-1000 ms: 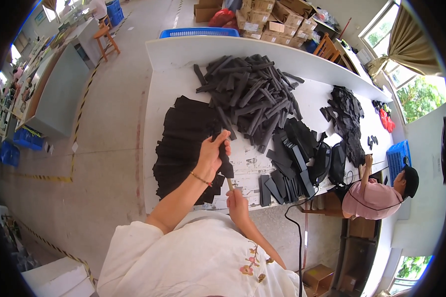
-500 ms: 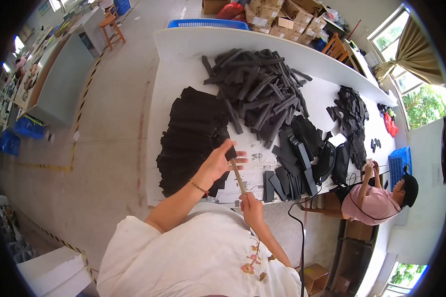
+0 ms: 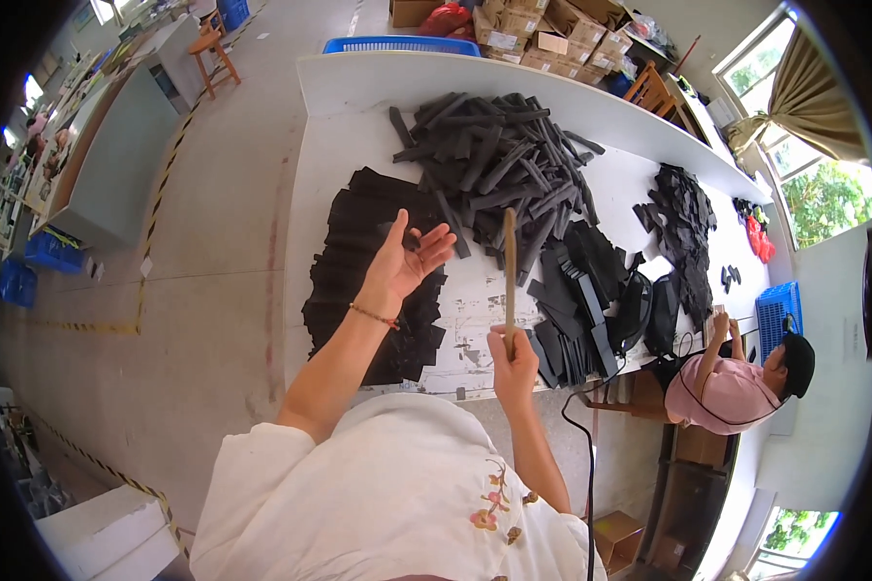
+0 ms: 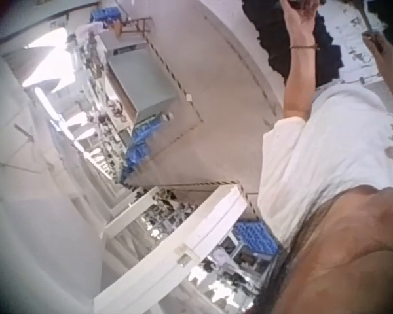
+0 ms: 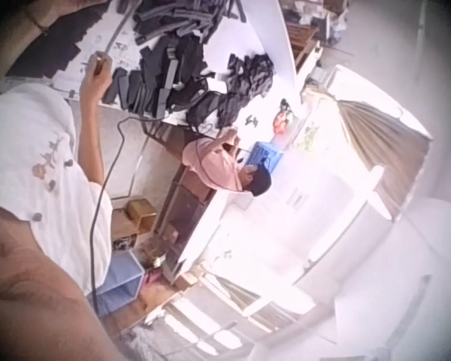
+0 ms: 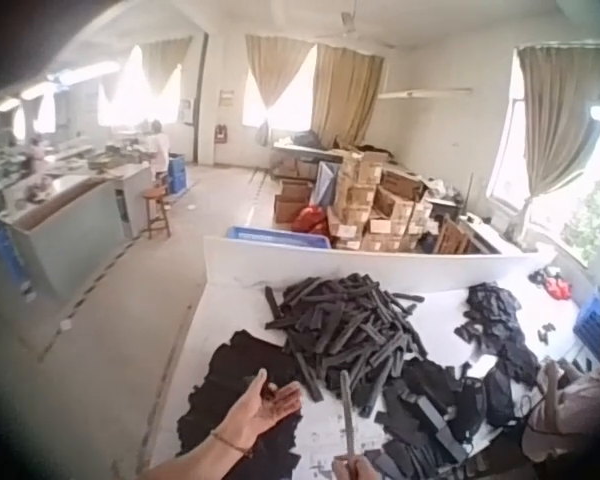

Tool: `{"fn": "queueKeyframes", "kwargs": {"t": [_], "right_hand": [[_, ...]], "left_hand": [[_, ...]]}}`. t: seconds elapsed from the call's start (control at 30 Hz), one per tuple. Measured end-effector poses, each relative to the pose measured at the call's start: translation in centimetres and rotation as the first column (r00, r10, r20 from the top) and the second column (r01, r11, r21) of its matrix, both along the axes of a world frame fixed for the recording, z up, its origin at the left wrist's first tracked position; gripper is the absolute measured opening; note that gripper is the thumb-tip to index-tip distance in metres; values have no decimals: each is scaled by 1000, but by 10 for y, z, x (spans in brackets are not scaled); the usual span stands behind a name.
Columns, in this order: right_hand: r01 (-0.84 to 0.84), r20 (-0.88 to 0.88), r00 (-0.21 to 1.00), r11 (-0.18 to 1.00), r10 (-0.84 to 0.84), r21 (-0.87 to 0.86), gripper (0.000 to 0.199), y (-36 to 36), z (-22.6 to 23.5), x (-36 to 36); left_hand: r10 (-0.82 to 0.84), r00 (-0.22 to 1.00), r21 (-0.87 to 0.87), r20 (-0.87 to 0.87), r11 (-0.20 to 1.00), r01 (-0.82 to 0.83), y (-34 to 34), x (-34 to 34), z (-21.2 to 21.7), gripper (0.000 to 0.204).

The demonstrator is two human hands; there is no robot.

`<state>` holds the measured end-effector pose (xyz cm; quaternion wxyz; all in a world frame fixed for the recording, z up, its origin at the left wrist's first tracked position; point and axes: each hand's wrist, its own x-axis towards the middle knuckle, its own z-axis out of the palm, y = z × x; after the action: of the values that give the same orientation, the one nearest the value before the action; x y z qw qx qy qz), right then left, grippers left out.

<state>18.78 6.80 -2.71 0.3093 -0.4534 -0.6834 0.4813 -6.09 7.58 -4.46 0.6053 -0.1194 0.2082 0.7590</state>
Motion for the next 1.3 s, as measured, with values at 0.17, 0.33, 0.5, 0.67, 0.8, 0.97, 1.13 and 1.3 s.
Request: {"fn": "queueKeyframes", "kwargs": {"t": [0.17, 0.33, 0.5, 0.67, 0.8, 0.97, 1.13, 1.3], "right_hand": [[-55, -192, 980, 997, 44, -54, 9, 3, 23, -60], [-82, -237, 967, 995, 93, 57, 11, 18, 11, -103], [-25, -221, 975, 999, 33, 36, 9, 23, 13, -118], [-14, -193, 980, 991, 40, 136, 10, 35, -16, -119], [45, -147, 989, 998, -36, 55, 13, 39, -24, -108], [-24, -44, 999, 999, 22, -30, 15, 31, -20, -107], [-114, -145, 984, 988, 99, -101, 15, 31, -38, -106], [-258, -196, 955, 946, 221, -193, 11, 35, -24, -100]], "left_hand": [[-156, 988, 140, 21, 978, 152, -6, 13, 1, 53], [-226, 973, 159, 42, 963, 217, -9, 19, 5, 64], [-211, 977, 15, 17, 977, 211, -9, 18, 2, 56], [-270, 879, -274, -394, 947, 168, -16, 22, -14, 49], [-187, 751, -380, -633, 920, -91, -32, 39, -9, 51], [-50, -92, 4, -995, 857, -515, -55, 45, -14, 57], [-77, 469, -139, -880, 985, -99, -57, 36, -17, 18], [-95, 169, -116, -981, 986, -121, -66, 23, -26, 12]]}}
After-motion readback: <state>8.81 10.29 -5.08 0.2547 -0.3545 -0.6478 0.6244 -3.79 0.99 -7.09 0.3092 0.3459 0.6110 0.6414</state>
